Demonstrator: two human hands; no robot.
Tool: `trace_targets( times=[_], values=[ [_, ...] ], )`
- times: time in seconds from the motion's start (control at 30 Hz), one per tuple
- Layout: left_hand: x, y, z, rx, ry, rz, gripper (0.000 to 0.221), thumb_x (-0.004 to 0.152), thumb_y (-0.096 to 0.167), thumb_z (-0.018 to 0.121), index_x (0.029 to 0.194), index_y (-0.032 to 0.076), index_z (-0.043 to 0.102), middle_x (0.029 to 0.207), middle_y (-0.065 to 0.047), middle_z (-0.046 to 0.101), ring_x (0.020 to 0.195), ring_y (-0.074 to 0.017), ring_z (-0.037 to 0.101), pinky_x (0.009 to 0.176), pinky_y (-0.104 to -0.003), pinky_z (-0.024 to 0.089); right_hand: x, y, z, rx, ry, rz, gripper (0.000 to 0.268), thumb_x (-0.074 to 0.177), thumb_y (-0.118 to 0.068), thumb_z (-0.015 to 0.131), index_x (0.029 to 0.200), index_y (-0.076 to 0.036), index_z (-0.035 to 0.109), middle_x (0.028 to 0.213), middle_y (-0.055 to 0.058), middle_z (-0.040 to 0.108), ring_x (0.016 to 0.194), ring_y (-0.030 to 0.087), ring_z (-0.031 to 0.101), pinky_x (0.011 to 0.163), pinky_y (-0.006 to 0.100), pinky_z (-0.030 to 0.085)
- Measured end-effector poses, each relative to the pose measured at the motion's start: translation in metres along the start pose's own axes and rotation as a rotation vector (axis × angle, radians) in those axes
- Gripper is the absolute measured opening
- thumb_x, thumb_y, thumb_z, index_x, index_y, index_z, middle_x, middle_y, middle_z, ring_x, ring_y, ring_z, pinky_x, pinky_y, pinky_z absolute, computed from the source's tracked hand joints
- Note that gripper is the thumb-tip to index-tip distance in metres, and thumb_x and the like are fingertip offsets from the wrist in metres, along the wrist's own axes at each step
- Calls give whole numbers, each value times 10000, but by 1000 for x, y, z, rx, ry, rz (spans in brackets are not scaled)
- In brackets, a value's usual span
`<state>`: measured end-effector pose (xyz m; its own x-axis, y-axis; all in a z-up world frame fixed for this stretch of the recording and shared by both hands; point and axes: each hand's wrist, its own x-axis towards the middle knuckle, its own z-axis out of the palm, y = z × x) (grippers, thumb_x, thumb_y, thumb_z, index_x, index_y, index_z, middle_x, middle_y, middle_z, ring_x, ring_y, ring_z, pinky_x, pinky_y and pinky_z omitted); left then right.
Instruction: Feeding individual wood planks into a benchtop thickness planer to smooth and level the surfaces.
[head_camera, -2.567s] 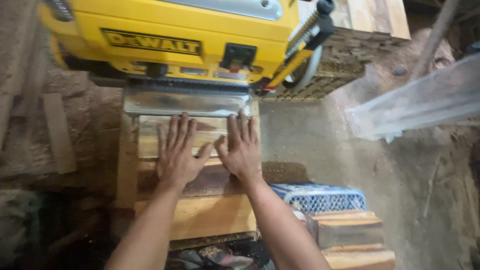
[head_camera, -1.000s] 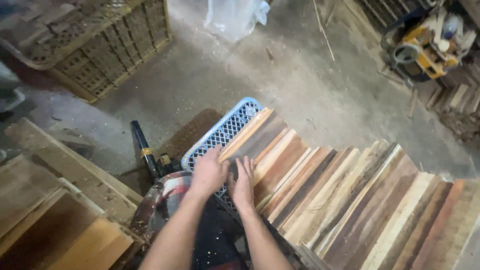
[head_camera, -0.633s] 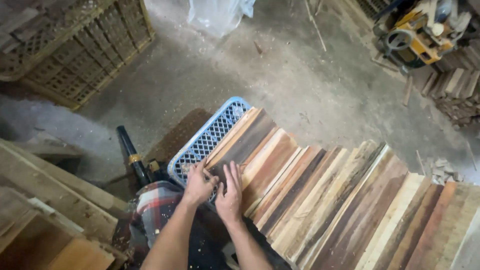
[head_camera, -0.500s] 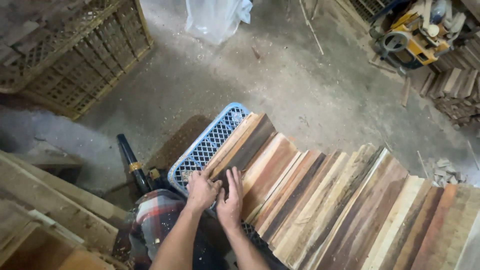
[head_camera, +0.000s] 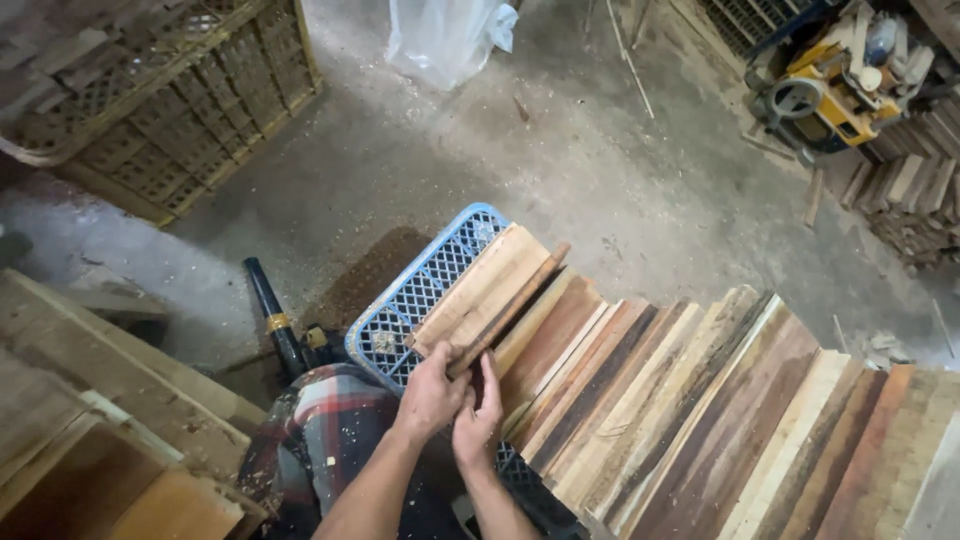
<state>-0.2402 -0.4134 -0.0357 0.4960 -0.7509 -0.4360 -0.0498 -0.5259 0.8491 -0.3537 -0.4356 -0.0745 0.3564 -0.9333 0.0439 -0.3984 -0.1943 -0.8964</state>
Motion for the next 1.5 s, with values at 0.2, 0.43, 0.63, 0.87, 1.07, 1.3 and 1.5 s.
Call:
trace_targets(
  times=[0.2, 0.43, 0.63, 0.87, 1.07, 1.3, 1.5],
  values=[
    [11, 8, -22, -729, 338, -114, 333, 845, 98, 734, 1151, 154, 615, 1021, -145, 758, 758, -165, 707, 495, -303, 592, 13, -39, 0, 170, 135, 159, 530, 995, -247, 554, 1476, -33, 496, 1588, 136, 453, 1502, 234, 373, 1218, 356, 305],
    [-16, 71, -68, -1036, 210, -417, 551, 891, 73, 680, 1424, -34, 586, 1076, -273, 736, 832, -331, 760, 718, -392, 668, 51, -132, -12, 1041, 173, 582, 388, 967, -180, 566, 1293, 26, 612, 1169, 204, 692, 977, 280, 671, 811, 357, 579],
    [-29, 51, -69, -1150, 204, -331, 558, 958, 154, 681, 1465, -13, 518, 1257, -476, 565, 935, -495, 709, 733, -479, 643, 62, -85, -15, 1147, 87, 697, 379, 924, -185, 683, 1257, -11, 636, 1279, 194, 649, 1177, 378, 660, 1064, 522, 551],
    [-105, 44, -109, -1199, 309, -299, 380, 945, 175, 647, 1239, -63, 687, 959, -262, 754, 814, -339, 757, 786, -437, 653, 19, -111, -8, 1123, -223, 668, 208, 946, -93, 583, 1028, 71, 682, 956, 219, 739, 829, 338, 709, 740, 435, 600],
    [-175, -13, -137, -1249, 482, -281, 336, 912, 256, 711, 1206, 93, 721, 952, -67, 744, 827, -183, 687, 796, -326, 540, -43, -173, 1, 1019, -644, 479, 588, 891, -69, 575, 1465, 42, 513, 1141, 153, 711, 880, 188, 660, 731, 250, 514],
    [-261, -51, -169, -1121, 754, -90, 831, 750, 184, 809, 1523, 75, 527, 1283, -93, 726, 1021, -139, 666, 896, -276, 565, -117, -185, 40, 1050, -911, 512, 725, 816, 105, 627, 1502, 33, 403, 1470, 294, 546, 1228, 309, 621, 924, 309, 548],
    [-303, -78, -198, -992, 1128, -279, 715, 826, 151, 755, 1507, 249, 556, 1277, -23, 742, 1036, -120, 704, 932, -237, 560, -147, -202, 116, 856, -1170, 573, 830, 768, 39, 697, 1539, 41, 388, 1469, 266, 553, 1255, 339, 596, 1034, 409, 492]
  ],
)
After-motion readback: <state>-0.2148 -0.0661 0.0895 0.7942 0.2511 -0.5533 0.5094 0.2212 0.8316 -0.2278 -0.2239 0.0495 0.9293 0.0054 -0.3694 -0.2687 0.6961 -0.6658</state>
